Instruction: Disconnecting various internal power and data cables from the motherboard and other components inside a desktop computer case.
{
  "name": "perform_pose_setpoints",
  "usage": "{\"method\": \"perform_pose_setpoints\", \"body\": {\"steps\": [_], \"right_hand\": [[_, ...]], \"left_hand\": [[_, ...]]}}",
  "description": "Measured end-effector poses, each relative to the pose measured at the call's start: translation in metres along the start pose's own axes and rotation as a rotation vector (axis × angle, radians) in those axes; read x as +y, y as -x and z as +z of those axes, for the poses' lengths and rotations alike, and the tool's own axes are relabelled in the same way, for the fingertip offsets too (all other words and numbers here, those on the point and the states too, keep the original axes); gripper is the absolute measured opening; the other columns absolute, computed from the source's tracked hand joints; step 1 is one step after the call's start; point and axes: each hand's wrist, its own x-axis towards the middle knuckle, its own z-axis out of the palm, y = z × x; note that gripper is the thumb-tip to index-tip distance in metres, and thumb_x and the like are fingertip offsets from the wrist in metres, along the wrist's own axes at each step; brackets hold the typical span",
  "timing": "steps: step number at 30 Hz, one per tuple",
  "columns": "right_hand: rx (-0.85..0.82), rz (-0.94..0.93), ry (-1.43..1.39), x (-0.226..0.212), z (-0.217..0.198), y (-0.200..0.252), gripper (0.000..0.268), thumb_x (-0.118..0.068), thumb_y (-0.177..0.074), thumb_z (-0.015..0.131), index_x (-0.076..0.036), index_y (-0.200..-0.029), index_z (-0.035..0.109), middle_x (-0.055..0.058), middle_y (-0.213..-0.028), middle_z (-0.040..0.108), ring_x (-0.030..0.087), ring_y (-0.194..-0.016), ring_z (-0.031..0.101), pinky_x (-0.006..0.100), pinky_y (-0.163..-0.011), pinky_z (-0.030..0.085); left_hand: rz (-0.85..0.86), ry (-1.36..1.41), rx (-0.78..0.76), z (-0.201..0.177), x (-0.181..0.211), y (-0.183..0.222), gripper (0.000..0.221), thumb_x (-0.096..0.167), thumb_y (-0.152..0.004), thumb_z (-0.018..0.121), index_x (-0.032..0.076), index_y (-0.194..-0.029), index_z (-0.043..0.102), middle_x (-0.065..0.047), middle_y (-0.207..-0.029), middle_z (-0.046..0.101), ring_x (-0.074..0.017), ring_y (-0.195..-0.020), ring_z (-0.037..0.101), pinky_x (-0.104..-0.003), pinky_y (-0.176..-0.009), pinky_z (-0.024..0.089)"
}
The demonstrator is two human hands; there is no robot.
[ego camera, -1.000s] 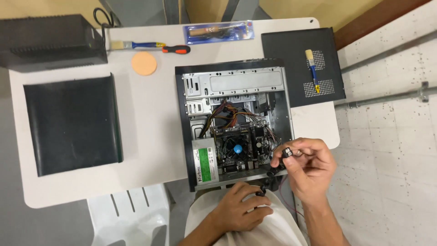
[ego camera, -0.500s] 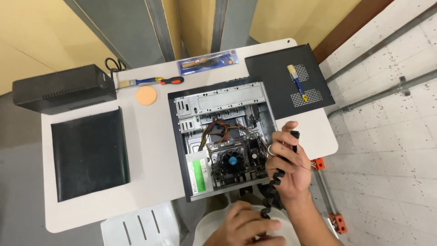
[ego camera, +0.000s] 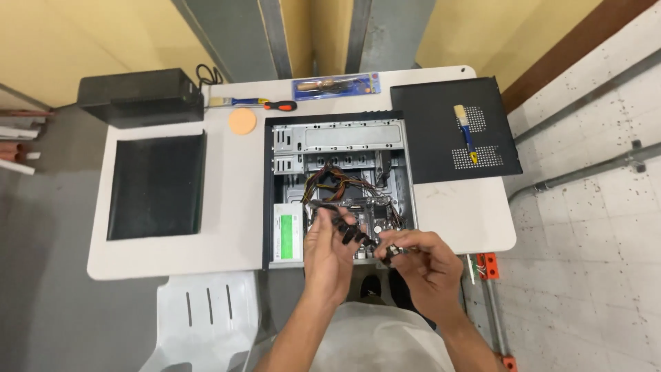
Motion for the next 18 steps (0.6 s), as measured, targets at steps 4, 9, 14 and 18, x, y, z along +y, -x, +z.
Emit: {"method": "perform_pose_setpoints", "body": {"steps": [4,9,14,18], "right_hand": [[0.147,0.104,0.073,0.016,-0.015,0.019,0.013,-0.005,-0.088,0.057,0.001,-0.1,0.055,0.014,-0.095,0.062,0.019,-0.083,0.064,0.027,-0.08,0.055],[0.381,0.335,0.066,0.042,-0.046,0.017,0.017,-0.004,-0.088,0.052,-0.003,-0.105,0.052,0.01,-0.086,0.063,0.01,-0.07,0.056,0.017,-0.059,0.042],[0.164,0.285,0.791,0.029,-0.081,0.015,0.033,-0.011,-0.078,0.07,-0.009,-0.11,0.062,0.013,-0.112,0.049,0.026,-0.083,0.056,0.034,-0.068,0.045],[-0.54,0.436,0.808,0.016,-0.075,0.025,0.035,-0.044,-0.091,0.044,-0.011,-0.099,0.053,0.004,-0.09,0.055,0.018,-0.084,0.048,0.038,-0.076,0.035]], "left_hand": [[0.053,-0.052,-0.06,0.005,-0.022,0.012,0.031,0.033,-0.092,0.048,0.004,-0.089,0.059,-0.011,-0.087,0.063,-0.0203,-0.08,0.06,-0.04,-0.072,0.056],[0.055,0.001,-0.021,0.013,-0.037,0.024,0.029,0.027,-0.098,0.036,0.005,-0.103,0.054,-0.008,-0.078,0.057,-0.0208,-0.081,0.061,-0.042,-0.085,0.054],[0.1,0.098,0.14,-0.006,-0.06,0.007,0.022,0.032,-0.101,0.03,0.015,-0.093,0.041,0.006,-0.068,0.033,-0.0079,-0.061,0.042,-0.025,-0.062,0.044],[0.078,0.232,0.173,0.002,-0.075,0.0,0.04,0.047,-0.094,0.039,0.015,-0.07,0.034,0.004,-0.057,0.02,-0.0082,-0.048,0.014,-0.025,-0.044,0.015]]}}
